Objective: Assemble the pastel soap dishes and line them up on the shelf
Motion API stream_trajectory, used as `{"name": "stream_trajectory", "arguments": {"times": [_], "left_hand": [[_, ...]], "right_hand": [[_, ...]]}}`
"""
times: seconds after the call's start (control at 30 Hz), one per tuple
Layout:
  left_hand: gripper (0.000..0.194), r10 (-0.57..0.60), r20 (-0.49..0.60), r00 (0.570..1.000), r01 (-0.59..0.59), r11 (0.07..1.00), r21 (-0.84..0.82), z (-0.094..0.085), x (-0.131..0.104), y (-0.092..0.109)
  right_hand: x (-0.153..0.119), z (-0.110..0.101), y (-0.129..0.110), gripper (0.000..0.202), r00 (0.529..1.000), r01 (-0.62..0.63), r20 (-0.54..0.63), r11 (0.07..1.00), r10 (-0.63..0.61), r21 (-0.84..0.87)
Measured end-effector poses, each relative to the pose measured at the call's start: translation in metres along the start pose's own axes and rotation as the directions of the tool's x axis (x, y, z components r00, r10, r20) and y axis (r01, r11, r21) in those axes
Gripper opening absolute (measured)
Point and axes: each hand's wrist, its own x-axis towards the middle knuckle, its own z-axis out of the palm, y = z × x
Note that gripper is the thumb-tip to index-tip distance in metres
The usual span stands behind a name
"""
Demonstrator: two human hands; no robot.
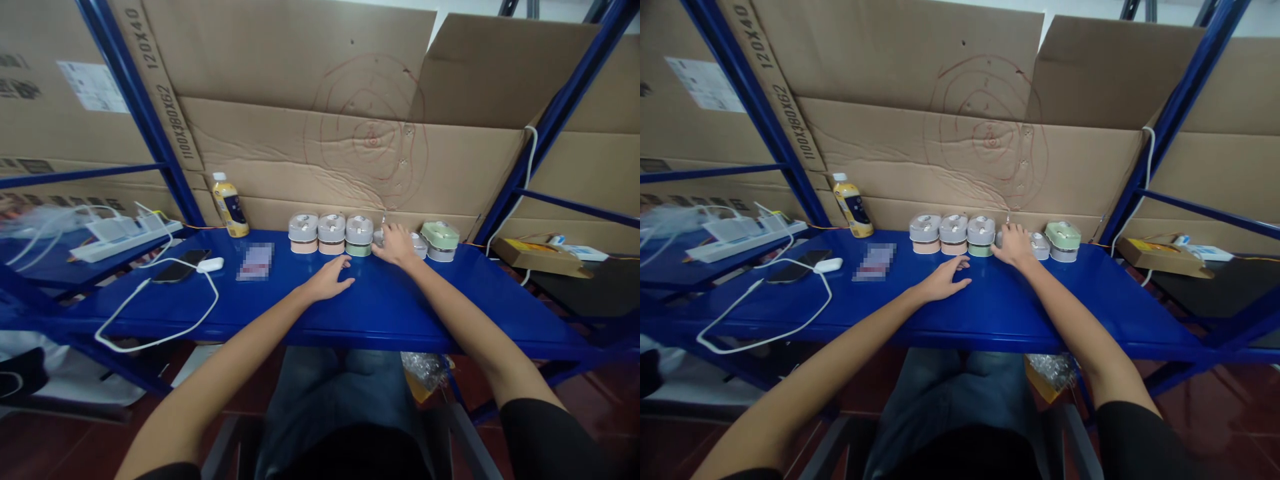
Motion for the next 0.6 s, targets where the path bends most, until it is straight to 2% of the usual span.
{"name": "stream_trajectory", "arguments": {"times": [0.13, 0.23, 0.33, 0.47, 0.6], "left_hand": [[0.051, 0.012, -0.008, 1.0, -0.012, 1.0, 0.005, 0.0, 0.0, 0.0], [0.048, 0.018, -0.015, 1.0, -0.018, 1.0, 0.002, 0.0, 0.0, 0.0], [0.046, 0.027, -0.02, 0.999, -0.027, 1.0, 0.007, 0.002, 0.001, -0.002], [0.046, 0.033, -0.019, 0.999, -0.033, 0.999, 0.012, 0.003, 0.0, -0.005], [0.05, 0.001, -0.093, 0.996, -0.007, 0.998, -0.057, 0.001, 0.0, -0.005]], "right_hand": [[0.017, -0.01, -0.038, 0.072, 0.991, -0.131, 0.011, 0.983, 0.131, 0.131], [0.033, -0.004, -0.065, 0.077, 0.969, -0.245, 0.035, 0.958, 0.243, 0.147], [0.043, 0.006, -0.079, 0.077, 0.946, -0.323, 0.028, 0.935, 0.322, 0.15], [0.044, 0.007, -0.075, 0.074, 0.948, -0.317, 0.03, 0.93, 0.317, 0.188], [0.029, -0.011, -0.043, 0.072, 0.944, -0.324, 0.045, 0.884, 0.328, 0.336]]}}
